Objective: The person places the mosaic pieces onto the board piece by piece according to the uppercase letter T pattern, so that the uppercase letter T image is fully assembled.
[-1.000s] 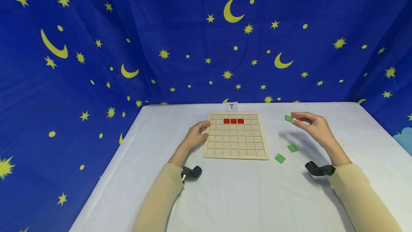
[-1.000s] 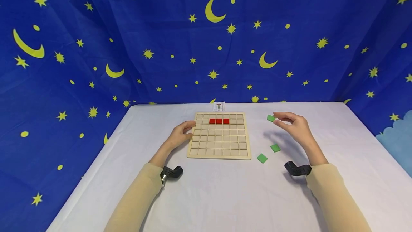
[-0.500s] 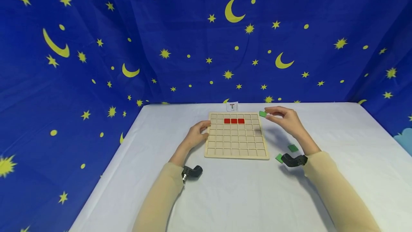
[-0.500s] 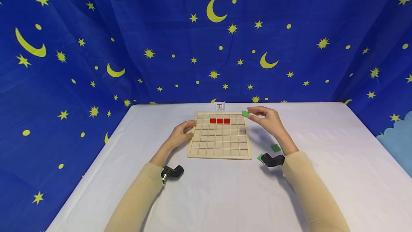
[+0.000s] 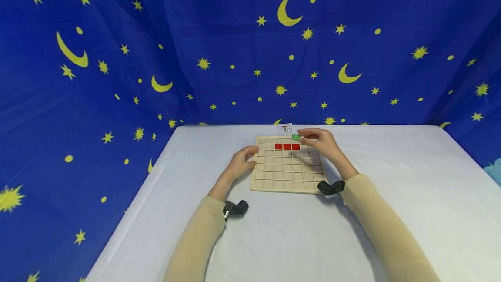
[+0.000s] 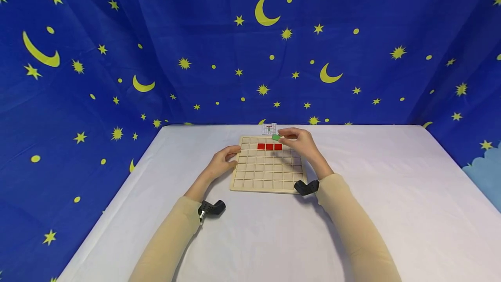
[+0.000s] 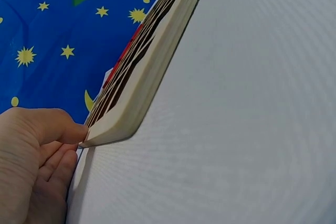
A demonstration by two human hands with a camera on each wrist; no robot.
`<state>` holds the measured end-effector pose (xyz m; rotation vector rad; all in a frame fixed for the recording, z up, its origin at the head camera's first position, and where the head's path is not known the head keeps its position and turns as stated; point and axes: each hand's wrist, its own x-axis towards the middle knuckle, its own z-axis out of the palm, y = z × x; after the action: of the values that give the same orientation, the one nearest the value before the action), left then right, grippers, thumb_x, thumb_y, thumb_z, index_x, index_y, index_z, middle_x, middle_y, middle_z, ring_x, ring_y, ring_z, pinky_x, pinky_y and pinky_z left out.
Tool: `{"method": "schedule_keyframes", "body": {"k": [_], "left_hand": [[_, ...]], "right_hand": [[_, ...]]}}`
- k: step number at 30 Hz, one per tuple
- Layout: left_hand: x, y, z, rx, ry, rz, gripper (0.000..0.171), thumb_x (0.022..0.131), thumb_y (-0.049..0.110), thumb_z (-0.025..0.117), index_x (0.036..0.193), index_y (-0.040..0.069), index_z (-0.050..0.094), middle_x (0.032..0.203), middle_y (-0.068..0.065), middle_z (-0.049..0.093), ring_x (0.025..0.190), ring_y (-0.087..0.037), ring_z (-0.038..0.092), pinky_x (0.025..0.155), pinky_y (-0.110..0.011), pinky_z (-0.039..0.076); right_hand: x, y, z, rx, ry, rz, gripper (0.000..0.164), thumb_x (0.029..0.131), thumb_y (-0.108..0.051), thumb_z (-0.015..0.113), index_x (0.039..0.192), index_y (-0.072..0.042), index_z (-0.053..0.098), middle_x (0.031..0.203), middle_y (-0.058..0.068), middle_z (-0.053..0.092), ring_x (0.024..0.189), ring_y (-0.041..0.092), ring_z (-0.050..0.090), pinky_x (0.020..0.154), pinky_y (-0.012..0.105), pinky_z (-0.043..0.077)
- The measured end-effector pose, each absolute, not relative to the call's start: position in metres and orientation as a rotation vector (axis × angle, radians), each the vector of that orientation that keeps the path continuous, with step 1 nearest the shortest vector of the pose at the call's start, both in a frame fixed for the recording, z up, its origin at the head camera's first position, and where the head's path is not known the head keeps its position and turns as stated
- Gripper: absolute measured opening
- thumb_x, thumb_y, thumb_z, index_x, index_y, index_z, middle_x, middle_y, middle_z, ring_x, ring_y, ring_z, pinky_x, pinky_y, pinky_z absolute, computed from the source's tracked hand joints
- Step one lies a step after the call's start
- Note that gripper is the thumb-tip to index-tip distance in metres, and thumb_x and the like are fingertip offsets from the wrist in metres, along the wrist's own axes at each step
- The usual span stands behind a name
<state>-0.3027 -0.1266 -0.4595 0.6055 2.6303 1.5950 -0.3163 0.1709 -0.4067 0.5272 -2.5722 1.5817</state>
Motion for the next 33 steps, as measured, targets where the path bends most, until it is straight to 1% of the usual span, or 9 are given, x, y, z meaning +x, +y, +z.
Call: {"method": "schedule_keyframes", "body": {"k": [5,10,12,14,18,19,21,27,33], "left_hand": [[-0.302,-0.127,-0.458,0.601,2.621,1.604,0.051,0.082,-0.012,0.059,0.132,-0.006,0.048,0.128,-0.018,0.054,0.123,-0.027,0.048,0.104,-0.02,0.039],[-0.302,-0.127,-0.457,0.602,2.621,1.606,0.051,0.082,-0.012,0.059,0.132,-0.007,0.048,0.128,-0.019,0.054,0.123,-0.027,0.048,0.104,-0.021,0.039],[-0.301,-0.127,-0.457,0.619,2.626,1.614,0.051,0.082,-0.012,0.059,0.131,-0.007,0.048,0.128,-0.019,0.055,0.122,-0.027,0.049,0.103,-0.02,0.039],[-0.294,-0.126,-0.447,0.642,2.612,1.621,0.05,0.082,-0.014,0.058,0.13,-0.01,0.047,0.128,-0.023,0.053,0.122,-0.03,0.048,0.105,-0.025,0.039],[-0.293,-0.126,-0.447,0.642,2.601,1.627,0.05,0.082,-0.014,0.058,0.131,-0.011,0.046,0.128,-0.023,0.053,0.123,-0.031,0.047,0.105,-0.024,0.039],[-0.294,-0.125,-0.447,0.629,2.599,1.622,0.05,0.082,-0.014,0.057,0.131,-0.011,0.046,0.128,-0.023,0.053,0.123,-0.03,0.047,0.106,-0.025,0.038],[-0.301,-0.126,-0.457,0.612,2.614,1.621,0.051,0.082,-0.013,0.058,0.131,-0.008,0.048,0.128,-0.019,0.054,0.123,-0.027,0.048,0.103,-0.019,0.039],[-0.302,-0.126,-0.458,0.597,2.624,1.618,0.051,0.082,-0.013,0.059,0.131,-0.007,0.049,0.128,-0.018,0.055,0.123,-0.026,0.048,0.103,-0.018,0.039],[-0.302,-0.126,-0.458,0.593,2.632,1.611,0.051,0.081,-0.013,0.059,0.13,-0.006,0.049,0.128,-0.018,0.055,0.123,-0.026,0.048,0.103,-0.018,0.038]], "right_hand": [[-0.322,0.162,-0.41,0.55,-2.564,1.603,0.04,0.087,-0.021,0.069,0.12,0.001,0.062,0.118,0.014,0.063,0.104,0.028,0.06,0.086,0.04,0.055],[-0.326,0.157,-0.415,0.554,-2.569,1.607,0.037,0.087,-0.018,0.069,0.118,0.0,0.064,0.117,0.014,0.063,0.101,0.025,0.06,0.081,0.034,0.056],[-0.327,0.156,-0.419,0.55,-2.58,1.63,0.035,0.087,-0.018,0.068,0.118,-0.001,0.064,0.118,0.013,0.063,0.102,0.025,0.06,0.082,0.034,0.056],[-0.328,0.155,-0.423,0.562,-2.596,1.649,0.035,0.088,-0.018,0.068,0.118,-0.001,0.064,0.12,0.012,0.062,0.103,0.026,0.059,0.083,0.036,0.055],[-0.33,0.153,-0.435,0.585,-2.619,1.642,0.034,0.088,-0.017,0.068,0.118,0.0,0.064,0.119,0.011,0.062,0.103,0.025,0.06,0.088,0.04,0.054],[-0.331,0.153,-0.438,0.594,-2.621,1.626,0.034,0.087,-0.016,0.068,0.117,0.0,0.065,0.119,0.011,0.063,0.101,0.024,0.061,0.087,0.039,0.054],[-0.332,0.152,-0.444,0.617,-2.62,1.59,0.033,0.086,-0.014,0.069,0.115,0.001,0.066,0.118,0.012,0.063,0.098,0.024,0.062,0.086,0.038,0.054],[-0.332,0.15,-0.454,0.631,-2.637,1.509,0.028,0.085,-0.012,0.071,0.112,-0.005,0.069,0.115,0.01,0.065,0.094,0.02,0.063,0.082,0.034,0.055],[-0.332,0.15,-0.459,0.656,-2.646,1.44,0.027,0.084,-0.013,0.072,0.11,-0.007,0.07,0.108,0.007,0.067,0.093,0.02,0.063,0.084,0.036,0.055]]}}
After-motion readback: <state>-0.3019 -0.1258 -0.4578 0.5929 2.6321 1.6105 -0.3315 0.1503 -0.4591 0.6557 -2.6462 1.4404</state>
